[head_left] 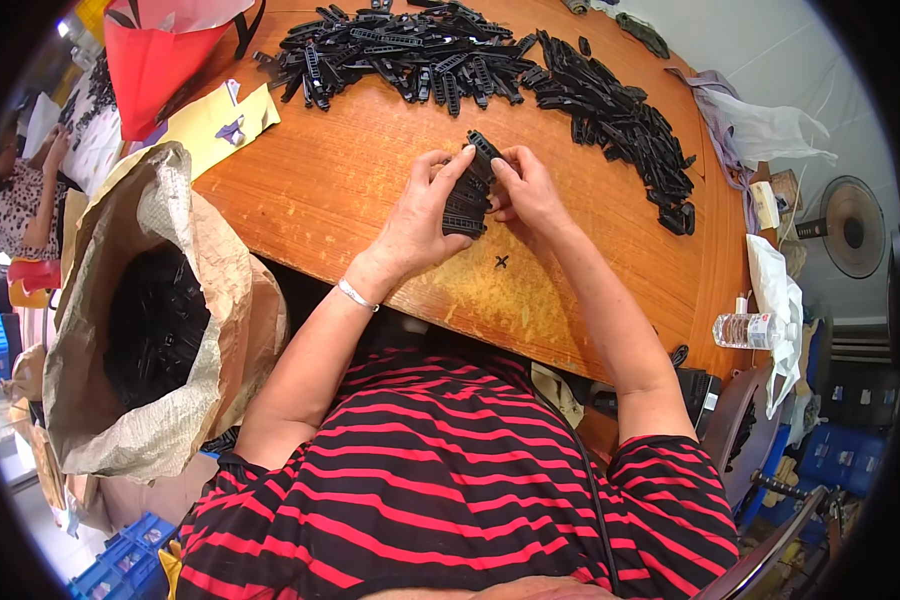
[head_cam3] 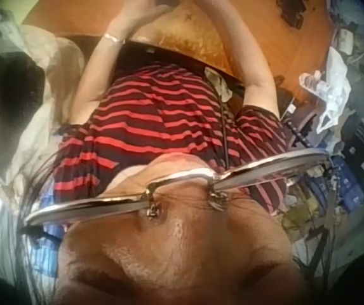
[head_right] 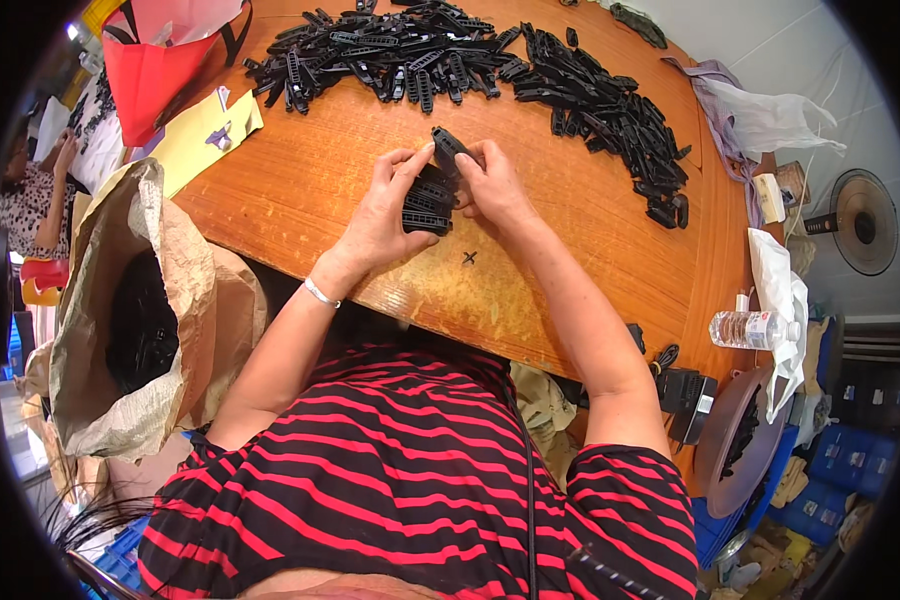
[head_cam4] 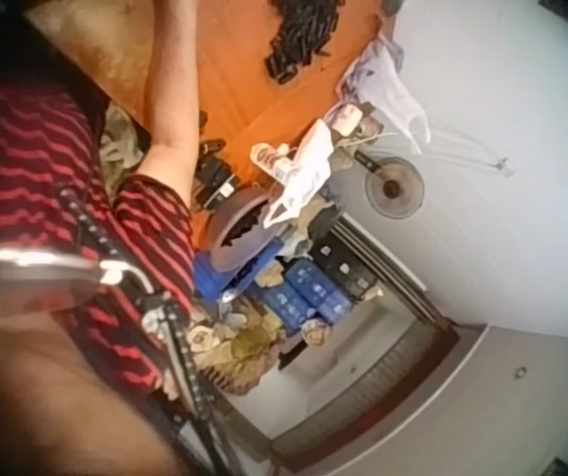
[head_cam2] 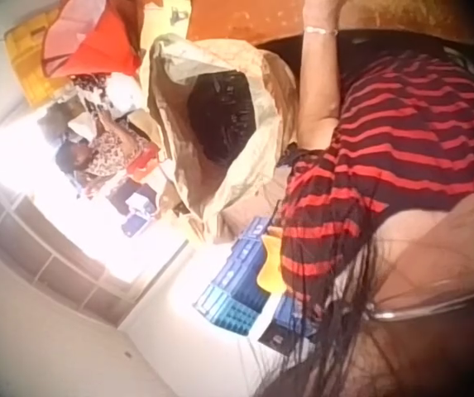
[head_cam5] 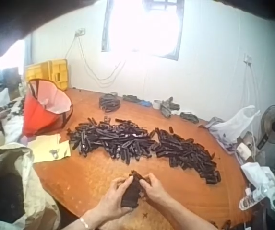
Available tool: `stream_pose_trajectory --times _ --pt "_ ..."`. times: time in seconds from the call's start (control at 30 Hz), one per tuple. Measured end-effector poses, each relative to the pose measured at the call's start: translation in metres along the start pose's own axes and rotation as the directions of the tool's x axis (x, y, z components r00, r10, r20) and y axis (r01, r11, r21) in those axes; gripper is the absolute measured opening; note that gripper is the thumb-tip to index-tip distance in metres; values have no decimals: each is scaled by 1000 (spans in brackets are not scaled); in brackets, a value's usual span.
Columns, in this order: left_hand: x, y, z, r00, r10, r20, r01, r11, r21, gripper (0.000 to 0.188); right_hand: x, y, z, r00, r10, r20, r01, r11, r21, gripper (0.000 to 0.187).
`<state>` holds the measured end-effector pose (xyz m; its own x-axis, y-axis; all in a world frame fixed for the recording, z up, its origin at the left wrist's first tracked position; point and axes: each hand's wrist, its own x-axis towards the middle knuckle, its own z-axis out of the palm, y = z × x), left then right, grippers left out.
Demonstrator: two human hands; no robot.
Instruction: Assembling small black plastic components at a wooden table.
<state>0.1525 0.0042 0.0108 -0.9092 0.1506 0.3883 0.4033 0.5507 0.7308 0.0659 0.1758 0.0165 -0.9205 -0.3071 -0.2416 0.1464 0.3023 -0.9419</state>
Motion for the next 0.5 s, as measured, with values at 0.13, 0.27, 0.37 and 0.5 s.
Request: stream_pose_trajectory --times 0.13,0.27,0.37,0.5 --pt "0 -2 1 999 -46 9 46 998 -38 101 -2 3 3 1000 -11 10 11 999 32 23" --pt "-1 -2 1 999 -47 10 47 998 -30 98 -10 3 3 999 -49 17 47 994 103 21" --pt "0 2 -1 1000 -6 -12 6 1000 -14 97 -16 -3 1 995 -94 20 92 991 97 20" --pt "2 10 -9 999 12 -42 -12 1000 1 97 -20 -11 2 988 -153 -4 152 984 97 19"
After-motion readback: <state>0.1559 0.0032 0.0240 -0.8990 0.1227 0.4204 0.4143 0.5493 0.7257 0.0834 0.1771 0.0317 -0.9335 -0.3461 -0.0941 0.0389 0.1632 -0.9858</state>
